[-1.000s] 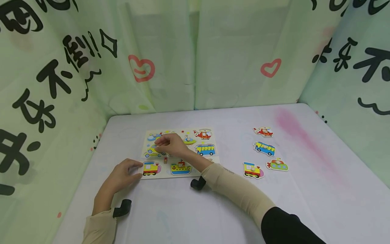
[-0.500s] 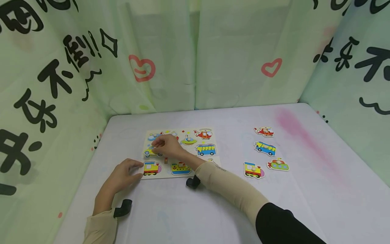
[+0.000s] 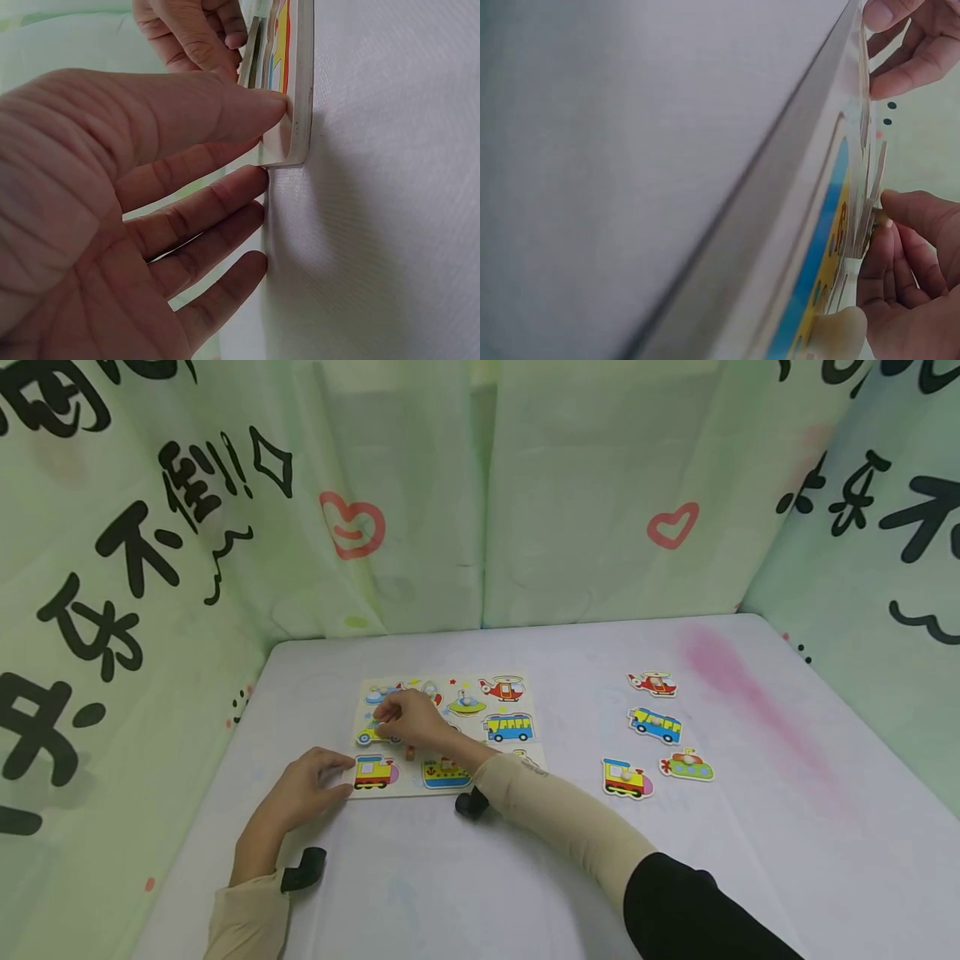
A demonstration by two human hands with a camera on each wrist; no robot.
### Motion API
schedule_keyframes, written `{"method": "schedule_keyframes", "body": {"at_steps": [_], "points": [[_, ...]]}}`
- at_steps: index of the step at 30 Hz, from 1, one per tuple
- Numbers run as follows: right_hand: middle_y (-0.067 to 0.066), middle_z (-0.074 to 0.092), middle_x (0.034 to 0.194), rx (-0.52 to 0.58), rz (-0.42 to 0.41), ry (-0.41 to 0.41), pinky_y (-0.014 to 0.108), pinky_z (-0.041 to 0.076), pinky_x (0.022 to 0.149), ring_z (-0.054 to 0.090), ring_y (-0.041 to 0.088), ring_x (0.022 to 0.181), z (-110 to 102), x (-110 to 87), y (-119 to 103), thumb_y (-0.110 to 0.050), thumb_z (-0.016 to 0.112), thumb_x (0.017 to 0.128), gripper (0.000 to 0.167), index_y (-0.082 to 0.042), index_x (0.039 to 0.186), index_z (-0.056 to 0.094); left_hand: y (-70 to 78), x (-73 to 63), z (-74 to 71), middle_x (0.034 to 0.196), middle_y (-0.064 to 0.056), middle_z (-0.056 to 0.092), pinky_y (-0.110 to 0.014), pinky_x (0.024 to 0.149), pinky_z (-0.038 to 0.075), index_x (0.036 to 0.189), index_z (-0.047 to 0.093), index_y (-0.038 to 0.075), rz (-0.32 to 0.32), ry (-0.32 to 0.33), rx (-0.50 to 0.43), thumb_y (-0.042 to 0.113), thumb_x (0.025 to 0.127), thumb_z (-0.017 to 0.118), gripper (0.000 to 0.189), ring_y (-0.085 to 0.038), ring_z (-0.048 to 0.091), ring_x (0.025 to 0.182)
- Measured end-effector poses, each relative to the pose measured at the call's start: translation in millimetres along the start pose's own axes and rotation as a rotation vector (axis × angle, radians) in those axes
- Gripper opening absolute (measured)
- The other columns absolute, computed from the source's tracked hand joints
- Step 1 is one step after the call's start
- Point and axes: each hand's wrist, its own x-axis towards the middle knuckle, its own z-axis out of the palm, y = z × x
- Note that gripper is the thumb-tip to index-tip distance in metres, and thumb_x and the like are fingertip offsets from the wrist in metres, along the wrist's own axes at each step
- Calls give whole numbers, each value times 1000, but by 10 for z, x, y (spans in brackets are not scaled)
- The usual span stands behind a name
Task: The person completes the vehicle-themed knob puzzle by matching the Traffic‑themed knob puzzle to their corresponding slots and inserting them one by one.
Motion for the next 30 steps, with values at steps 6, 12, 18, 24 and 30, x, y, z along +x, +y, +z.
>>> {"method": "schedule_keyframes", "body": {"at_steps": [6, 12, 18, 24, 30], "points": [[9, 74, 96, -45, -18, 0, 14, 51, 76, 65, 12, 84, 6, 34, -19, -5, 78, 88, 13, -1, 100, 75, 1, 4, -1, 123, -23, 64, -61, 108, 44, 121, 69, -5, 7, 3, 1, 5, 88, 74, 35, -45, 56, 124], [7, 73, 95, -55, 7, -12, 16, 50, 77, 63, 10, 83, 9, 52, -30, -6, 78, 89, 12, -2, 100, 74, 8, 21, -6, 124, -23, 64, -61, 108, 44, 121, 69, -5, 5, -2, 15, 6, 88, 75, 35, -45, 56, 125], [6, 72, 94, -63, 10, -12, 16, 50, 77, 62, 9, 82, 18, 70, -25, -7, 79, 89, 13, -3, 100, 75, 21, 25, -18, 125, -24, 63, -61, 109, 43, 122, 68, -5, -12, -11, 21, 7, 88, 75, 37, -45, 54, 126], [6, 72, 94, -63, 21, -18, 15, 50, 75, 62, 9, 81, 17, 60, -37, -6, 78, 88, 13, -2, 100, 74, 13, 15, -6, 125, -23, 64, -61, 109, 43, 121, 69, -6, -15, -4, 12, 6, 88, 75, 36, -45, 55, 126], [6, 72, 95, -78, 18, -16, 15, 49, 77, 62, 9, 83, -4, 40, -30, -9, 78, 89, 14, -3, 101, 74, 11, 6, 3, 125, -24, 64, -60, 109, 43, 121, 68, -6, -17, -3, 6, 5, 88, 74, 36, -45, 55, 126]]}}
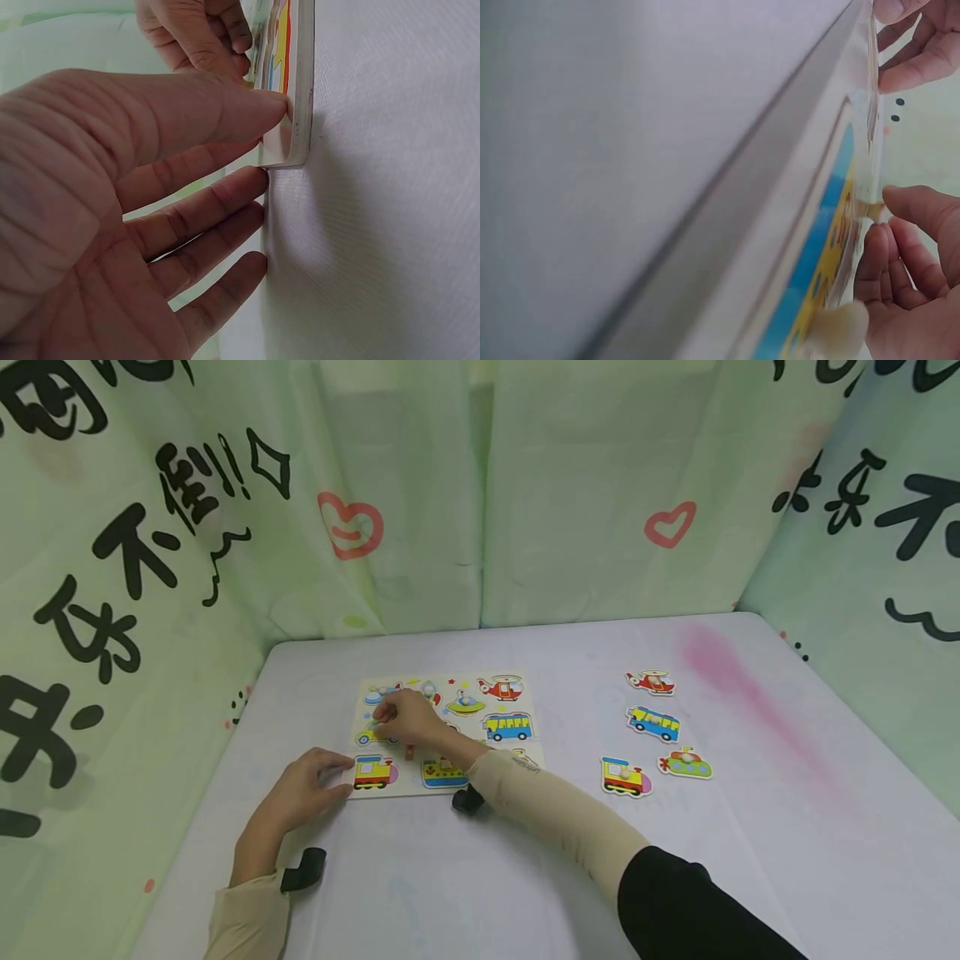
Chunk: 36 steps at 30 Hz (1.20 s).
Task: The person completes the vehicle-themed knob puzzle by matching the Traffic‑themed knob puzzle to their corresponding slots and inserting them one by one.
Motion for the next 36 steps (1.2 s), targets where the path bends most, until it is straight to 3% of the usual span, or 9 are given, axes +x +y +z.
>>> {"method": "schedule_keyframes", "body": {"at_steps": [8, 15, 23, 36], "points": [[2, 72, 93, 123, -1, 35, 17, 52, 76, 64, 8, 82, -119, -97, 106, -15, 79, 89, 18, -4, 102, 75, 3, 3, -20, 127, -24, 63, -61, 109, 42, 123, 68, -6, -13, -13, 29, 7, 88, 74, 37, -46, 54, 127], [3, 71, 96, 244, 10, 43, 19, 52, 75, 63, 12, 85, -264, -248, 113, -17, 77, 92, 24, -1, 110, 75, 15, 3, -27, 130, -24, 61, -62, 111, 42, 126, 67, -4, -62, -26, 30, 8, 89, 74, 39, -46, 51, 130], [0, 71, 97, 258, 37, 53, 20, 54, 77, 64, 11, 87, -349, -376, 132, -20, 77, 92, 25, -4, 110, 74, 26, 12, -4, 131, -24, 60, -62, 111, 41, 127, 67, -4, -87, -32, 27, 9, 89, 75, 40, -46, 51, 131], [3, 73, 99, 272, 36, 92, 22, 54, 76, 66, 15, 88, -593, -563, 172, -20, 77, 91, 26, -4, 112, 75, 26, 5, 2, 130, -24, 61, -63, 111, 41, 125, 67, -4, -41, -24, 22, 9, 89, 75, 39, -46, 51, 130]]}}
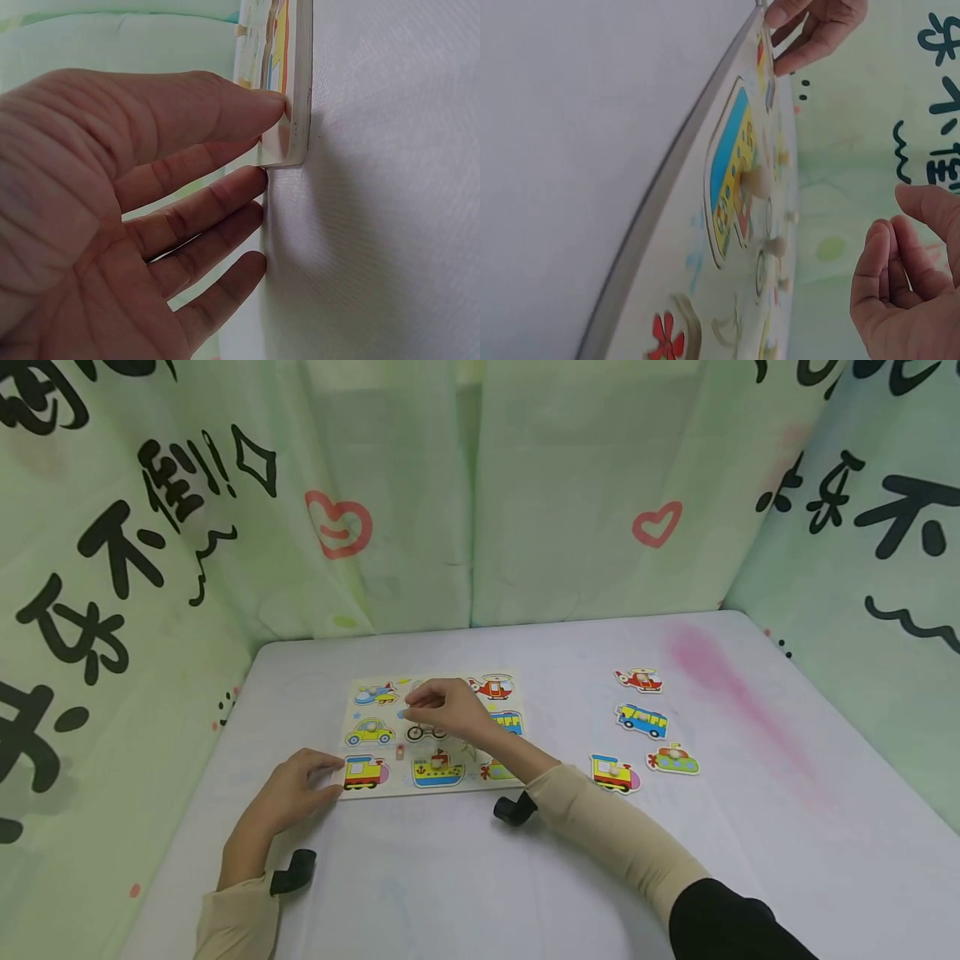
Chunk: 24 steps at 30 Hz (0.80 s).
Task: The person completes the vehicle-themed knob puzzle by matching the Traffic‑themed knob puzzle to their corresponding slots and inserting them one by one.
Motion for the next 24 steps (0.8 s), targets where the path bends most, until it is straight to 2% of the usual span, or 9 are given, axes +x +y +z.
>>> {"method": "schedule_keyframes", "body": {"at_steps": [7, 14, 21, 24], "points": [[4, 74, 97, 26, 9, 50, 23, 56, 77, 68, 15, 87, -187, -73, -7, -18, 78, 91, 23, -5, 109, 75, -1, 1, 7, 131, -25, 60, -62, 110, 42, 126, 67, -4, -10, 2, 13, 9, 89, 75, 40, -46, 51, 130], [6, 74, 101, 44, 14, 81, 33, 59, 83, 69, 18, 90, -362, -164, 16, -18, 77, 92, 26, -2, 112, 73, 0, -18, 10, 132, -24, 60, -63, 111, 40, 126, 66, -4, -10, -1, -15, 11, 89, 75, 41, -46, 50, 131], [6, 74, 102, 25, 38, 126, 27, 57, 79, 69, 20, 92, -523, -242, 40, -20, 77, 92, 24, -5, 111, 74, -8, -23, -13, 131, -25, 60, -63, 110, 41, 126, 66, -4, 13, 1, -15, 11, 90, 75, 41, -47, 50, 131], [8, 74, 102, 18, 45, 144, 26, 57, 79, 69, 20, 92, -585, -272, 59, -20, 77, 92, 26, -3, 112, 74, -5, -26, -7, 131, -25, 60, -63, 110, 40, 127, 66, -5, 3, -3, -18, 11, 90, 74, 41, -47, 50, 131]]}}
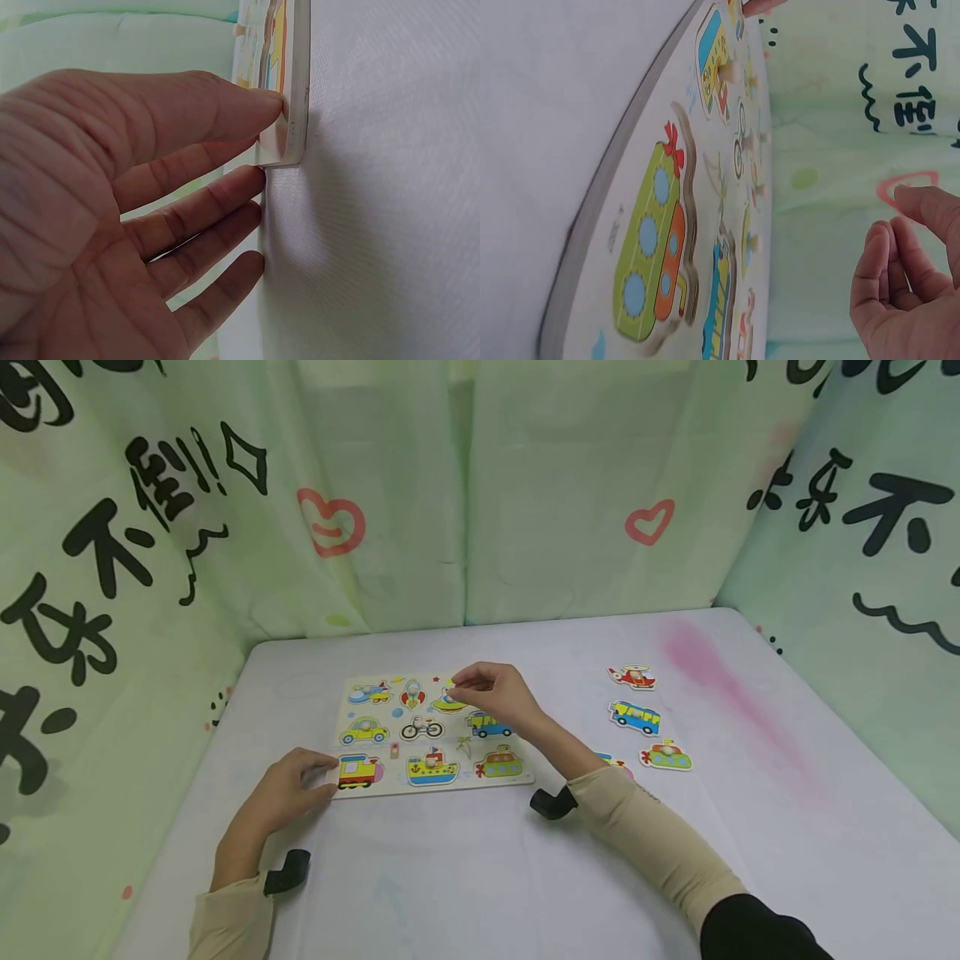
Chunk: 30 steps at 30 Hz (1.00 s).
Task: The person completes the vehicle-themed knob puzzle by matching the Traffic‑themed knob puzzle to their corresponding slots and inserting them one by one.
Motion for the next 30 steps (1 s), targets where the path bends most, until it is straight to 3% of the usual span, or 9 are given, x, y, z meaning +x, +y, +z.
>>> {"method": "schedule_keyframes", "body": {"at_steps": [30], "points": [[11, 72, 117, -83, 146, 179, 30, 52, 86, 65, 23, 101, -805, -388, 402, -28, 77, 93, 39, -2, 121, 71, -4, 32, 34, 135, -26, 57, -63, 112, 39, 129, 65, -4, -55, -8, 20, 12, 90, 74, 43, -47, 47, 134]]}}
